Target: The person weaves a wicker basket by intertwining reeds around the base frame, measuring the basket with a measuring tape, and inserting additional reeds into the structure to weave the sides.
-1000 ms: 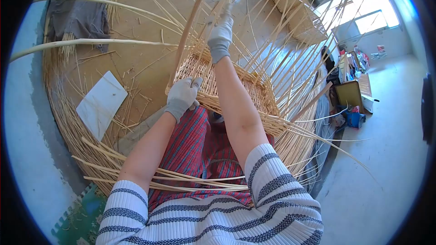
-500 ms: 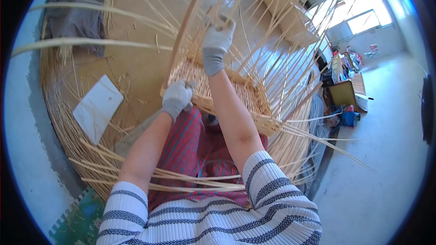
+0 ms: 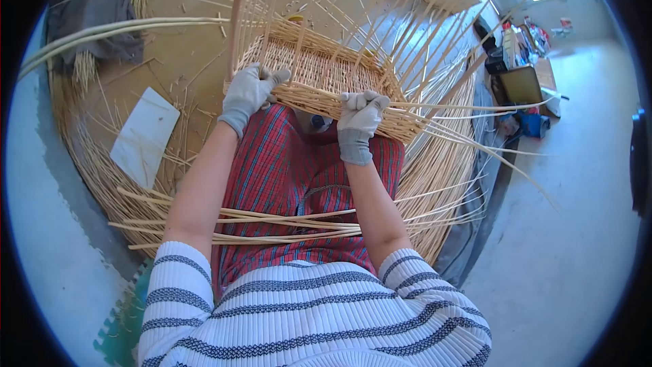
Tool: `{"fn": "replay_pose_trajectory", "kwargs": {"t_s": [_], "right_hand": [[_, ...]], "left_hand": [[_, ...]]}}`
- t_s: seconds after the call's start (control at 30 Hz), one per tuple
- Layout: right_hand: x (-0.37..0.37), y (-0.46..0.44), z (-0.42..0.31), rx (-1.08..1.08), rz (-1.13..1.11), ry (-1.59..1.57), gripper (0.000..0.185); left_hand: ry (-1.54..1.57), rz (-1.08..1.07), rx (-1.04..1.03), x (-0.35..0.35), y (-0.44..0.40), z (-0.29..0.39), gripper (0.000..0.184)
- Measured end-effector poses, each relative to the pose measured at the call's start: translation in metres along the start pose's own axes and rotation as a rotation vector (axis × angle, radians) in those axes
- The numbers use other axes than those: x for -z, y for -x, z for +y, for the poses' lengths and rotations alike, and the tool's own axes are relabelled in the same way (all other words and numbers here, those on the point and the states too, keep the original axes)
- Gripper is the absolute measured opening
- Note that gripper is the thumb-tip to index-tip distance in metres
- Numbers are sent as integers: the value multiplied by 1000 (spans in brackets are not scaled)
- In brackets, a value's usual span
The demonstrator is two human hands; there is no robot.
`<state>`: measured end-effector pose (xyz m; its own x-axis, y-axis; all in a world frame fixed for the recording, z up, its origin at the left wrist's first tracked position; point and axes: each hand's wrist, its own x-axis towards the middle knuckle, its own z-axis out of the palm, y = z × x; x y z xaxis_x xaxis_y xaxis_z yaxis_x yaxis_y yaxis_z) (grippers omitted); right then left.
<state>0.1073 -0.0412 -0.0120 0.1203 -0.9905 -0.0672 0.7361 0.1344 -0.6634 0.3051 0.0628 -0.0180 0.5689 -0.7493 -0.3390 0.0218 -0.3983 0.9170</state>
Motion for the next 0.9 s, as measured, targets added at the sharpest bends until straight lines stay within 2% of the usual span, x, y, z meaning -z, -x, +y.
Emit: {"fn": "replay_pose_trajectory", "kwargs": {"t_s": [0.13, 0.17, 0.2, 0.23, 0.3, 0.33, 0.4, 0.43, 0.47, 0.5, 0.57, 0.6, 0.63, 0.7, 0.73, 0.8, 0.83, 0.9], "right_hand": [[-25, 49, -2, 104, 14, 94, 45], [-35, 67, 6, 243, -106, 143, 44], [-31, 64, 4, 239, -87, 160, 43], [-29, 55, 3, 236, -71, 165, 42], [8, 8, 0, 59, -169, 71, 42], [7, -1, -1, 52, -126, 60, 39], [-1, 3, 5, 49, -61, -17, 37], [-3, 5, 3, 17, -8, -62, 35], [-2, 5, 1, -18, -71, -181, 32], [2, 6, -7, -13, -84, -169, 32], [9, 3, -44, -299, 112, 212, 27], [61, -20, -51, -40, -126, 417, 17], [76, -31, -74, 55, -25, 332, 14], [72, -28, -99, 26, 55, 310, 20], [64, -29, -109, 43, 59, 315, 20], [39, -30, -126, -54, -6, 651, 21], [27, -41, -130, -8, -108, 843, 20], [-27, -66, -137, 80, -292, 1152, 24]], "left_hand": [[-264, 66, -20, -2, 3, 19, 53], [-140, 4, 43, -1, -1, 14, 51], [-19, -50, 111, 0, -3, 8, 49], [-48, -51, 104, -1, -5, 2, 49], [259, 108, -44, 2, -8, -6, 44], [267, 273, -180, -4, 12, 18, 34], [206, 427, -712, -30, 18, 31, 35], [-160, 207, -581, -51, 13, 35, 39], [-510, -9, -429, -65, 11, 41, 44], [-493, -3, -434, -67, 12, 45, 44], [-271, -294, 20, -71, 9, 59, 50], [-199, -292, 15, -70, 6, 53, 48], [-201, -302, 18, -71, 4, 45, 48], [-9, -310, -11, -76, -6, 37, 51], [143, -355, -11, -74, -8, 33, 45], [75, -398, -24, -76, -13, 26, 41], [11, -419, -28, -77, -12, 20, 36], [92, -350, -35, -85, -1, 21, 31]]}}
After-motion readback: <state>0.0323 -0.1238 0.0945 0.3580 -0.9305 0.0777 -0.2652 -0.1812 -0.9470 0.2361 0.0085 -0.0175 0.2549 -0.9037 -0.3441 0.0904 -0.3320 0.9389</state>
